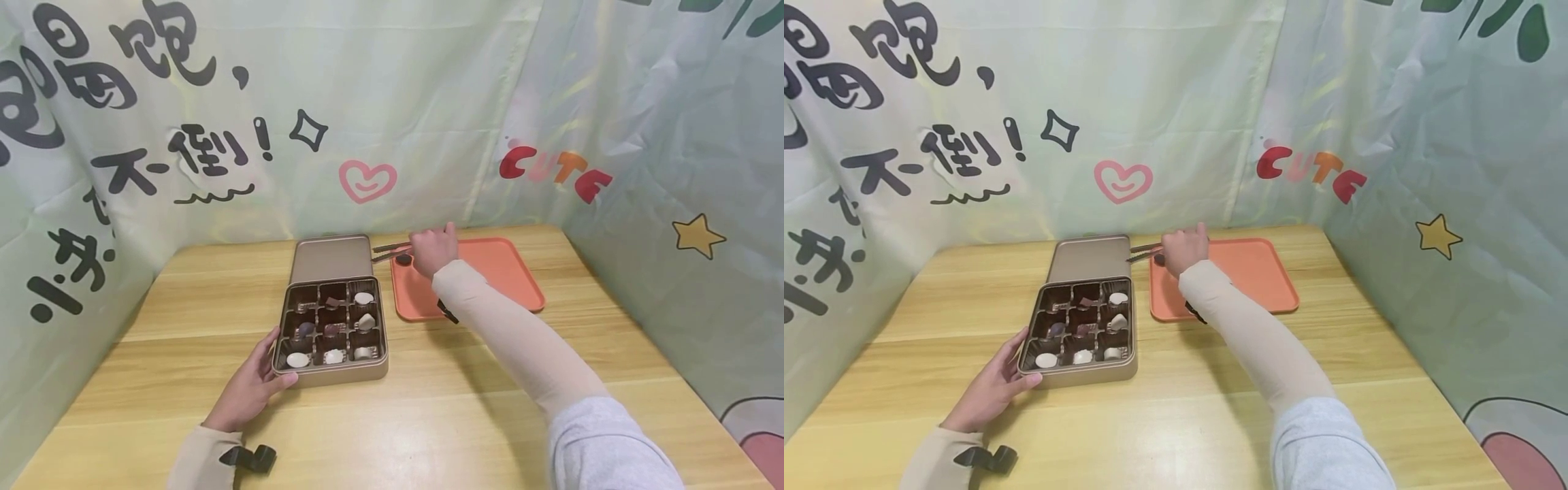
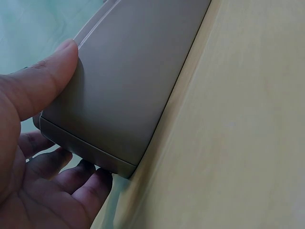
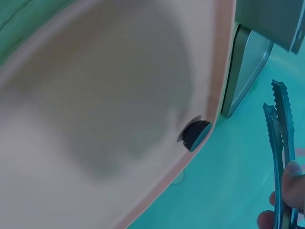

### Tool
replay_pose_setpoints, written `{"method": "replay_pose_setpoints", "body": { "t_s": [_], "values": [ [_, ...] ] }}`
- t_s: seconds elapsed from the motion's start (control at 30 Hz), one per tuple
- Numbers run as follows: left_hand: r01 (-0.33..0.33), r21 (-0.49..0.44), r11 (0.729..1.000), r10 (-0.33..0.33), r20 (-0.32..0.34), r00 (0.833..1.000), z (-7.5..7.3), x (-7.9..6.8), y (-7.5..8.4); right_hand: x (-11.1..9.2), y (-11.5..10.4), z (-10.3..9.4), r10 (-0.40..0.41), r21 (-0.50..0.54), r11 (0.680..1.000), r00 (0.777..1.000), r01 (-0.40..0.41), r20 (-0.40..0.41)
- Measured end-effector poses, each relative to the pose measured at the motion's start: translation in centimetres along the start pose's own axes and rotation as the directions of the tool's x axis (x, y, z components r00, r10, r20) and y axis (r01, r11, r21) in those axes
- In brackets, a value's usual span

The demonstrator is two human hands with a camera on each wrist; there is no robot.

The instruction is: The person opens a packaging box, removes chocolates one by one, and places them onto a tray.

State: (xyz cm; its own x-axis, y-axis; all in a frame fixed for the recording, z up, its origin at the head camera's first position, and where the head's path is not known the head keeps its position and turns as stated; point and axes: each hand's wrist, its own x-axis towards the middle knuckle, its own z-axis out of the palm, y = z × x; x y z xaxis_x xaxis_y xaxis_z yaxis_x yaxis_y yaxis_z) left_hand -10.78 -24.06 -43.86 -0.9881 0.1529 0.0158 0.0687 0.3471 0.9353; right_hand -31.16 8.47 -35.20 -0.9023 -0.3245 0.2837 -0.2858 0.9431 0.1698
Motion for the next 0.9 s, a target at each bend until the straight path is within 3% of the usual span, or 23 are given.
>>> {"method": "replay_pose_setpoints", "body": {
  "t_s": [0.37, 0.9],
  "values": [
    [-0.01, 0.005, 1.0, 0.01, 0.002, 1.0, -0.1, 0.0, -0.1, -0.3, -1.2, -0.8, -0.041, 0.003, 0.999, 0.999, 0.041, -0.012],
    [-0.004, 0.07, 0.998, 0.004, -0.004, 1.0, -0.1, 0.0, -0.3, -1.0, -2.4, -1.2, -0.149, 0.004, 0.989, 0.98, 0.151, -0.132]
  ]
}}
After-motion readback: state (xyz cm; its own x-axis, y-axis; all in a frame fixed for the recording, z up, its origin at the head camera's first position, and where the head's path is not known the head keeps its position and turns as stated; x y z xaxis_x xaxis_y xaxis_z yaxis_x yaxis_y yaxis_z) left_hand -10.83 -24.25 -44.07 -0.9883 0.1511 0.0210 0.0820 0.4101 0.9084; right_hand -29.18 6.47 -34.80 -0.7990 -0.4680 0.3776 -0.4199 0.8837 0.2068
